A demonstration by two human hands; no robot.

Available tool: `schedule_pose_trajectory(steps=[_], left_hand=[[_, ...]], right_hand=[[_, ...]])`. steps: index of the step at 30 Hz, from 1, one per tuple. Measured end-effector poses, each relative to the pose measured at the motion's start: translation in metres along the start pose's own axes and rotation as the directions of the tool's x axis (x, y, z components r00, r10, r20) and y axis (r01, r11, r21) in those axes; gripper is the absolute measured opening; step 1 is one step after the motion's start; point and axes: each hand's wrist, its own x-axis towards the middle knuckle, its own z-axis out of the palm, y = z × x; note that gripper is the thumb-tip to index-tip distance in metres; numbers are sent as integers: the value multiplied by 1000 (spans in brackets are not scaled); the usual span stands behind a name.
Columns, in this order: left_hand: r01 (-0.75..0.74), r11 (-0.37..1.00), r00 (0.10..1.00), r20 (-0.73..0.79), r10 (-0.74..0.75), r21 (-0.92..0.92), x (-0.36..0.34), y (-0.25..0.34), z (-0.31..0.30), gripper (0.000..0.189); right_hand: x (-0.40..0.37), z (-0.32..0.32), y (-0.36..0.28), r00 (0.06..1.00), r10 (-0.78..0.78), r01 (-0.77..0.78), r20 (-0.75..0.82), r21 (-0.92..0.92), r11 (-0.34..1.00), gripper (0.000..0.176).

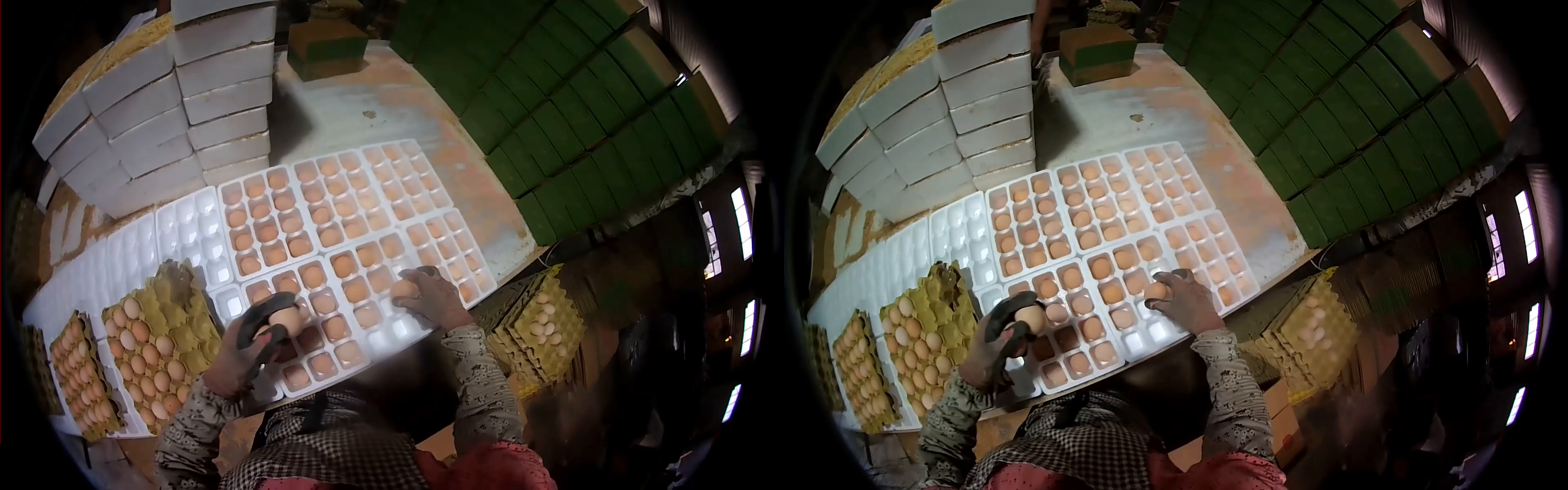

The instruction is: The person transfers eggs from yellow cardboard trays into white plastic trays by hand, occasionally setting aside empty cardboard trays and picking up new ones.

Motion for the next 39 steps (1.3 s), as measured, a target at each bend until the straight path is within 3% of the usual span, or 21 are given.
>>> schedule_pose_trajectory(steps=[2, 4, 6, 7, 9, 12, 14, 15, 18, 19, 22, 25, 26, 27, 28, 29, 30, 32, 35, 36, 39], left_hand=[[-68, 995, 994, 80, 74, -77, 38, -18, 46, 43], [-278, 948, 953, 165, 252, 155, 65, -41, 79, 44], [-479, 659, 877, 351, 328, 580, 71, -51, 108, 42], [-470, 660, 882, 344, 323, 586, 73, -63, 115, 42], [-397, 224, 915, 403, 23, 890, 78, -92, 125, 38], [-349, 304, 933, 358, 27, 886, 94, -107, 128, 38], [-496, 452, 858, 338, 386, 742, 101, -107, 143, 37], [-526, 423, 834, 349, 427, 738, 108, -109, 152, 40], [-571, -107, 726, 561, 397, 814, 131, -158, 164, 42], [-552, -141, 763, 566, 313, 822, 132, -180, 158, 41], [-621, 61, 715, 533, 452, 782, 85, -138, 123, 47], [-294, 367, 837, 52, 544, 883, -7, -63, 35, 48], [-169, 463, 806, -148, 574, 870, -39, -50, 2, 48], [-130, 704, 738, -406, 539, 699, -61, -48, -31, 40], [-157, 713, 630, -487, 605, 683, -85, -42, -67, 36], [-106, 806, 514, -662, 546, 582, -104, -38, -92, 35], [87, 651, 465, -609, 643, 754, -125, -40, -126, 36], [314, 478, 538, -568, 622, 820, -145, -54, -178, 39], [316, -9, 868, -285, 406, 949, -139, -64, -205, 39], [301, 6, 870, -277, 407, 954, -138, -59, -203, 39], [220, 13, 908, -209, 362, 975, -140, -45, -200, 40]], right_hand=[[-6, 5, 4, 996, 67, -66, 53, -8, 998, 60], [0, 8, 16, 993, -31, 30, 118, 7, 1000, 61], [15, 4, 22, 994, -113, 114, -7, 32, 993, 53], [26, 4, 20, 971, -127, 155, -201, 132, 979, 47], [50, 22, 22, 810, -252, 345, -529, 83, 935, 28], [66, 56, 40, 768, -476, 423, -429, -220, 879, 27], [74, 59, 60, 820, -411, 504, -398, 160, 849, 25], [72, 57, 64, 785, -445, 541, -432, 128, 831, 25], [69, 47, 63, 824, -475, 541, -308, 182, 821, 17], [78, 50, 71, 810, -511, 565, -286, 149, 812, 24], [77, 46, 56, 903, -324, 400, -281, 277, 874, 23], [49, 47, -56, 815, -367, 520, -449, 286, 804, 23], [32, 50, -105, 839, -429, 541, -335, 419, 729, 26], [20, 59, -155, 771, -585, 629, -252, 441, 640, 32], [9, 71, -201, 689, -708, 698, -158, 410, 588, 35], [8, 92, -243, 469, -862, 879, -191, 188, 437, 41], [5, 110, -283, 371, -908, 924, -195, 177, 339, 47], [16, 161, -333, 213, -962, 976, -171, 1, 216, 45], [40, 207, -349, 234, -969, 972, 73, -38, 232, 46], [35, 192, -355, 246, -965, 969, 87, -49, 243, 46], [32, 161, -350, 612, -784, 539, 106, 669, 512, 49]])
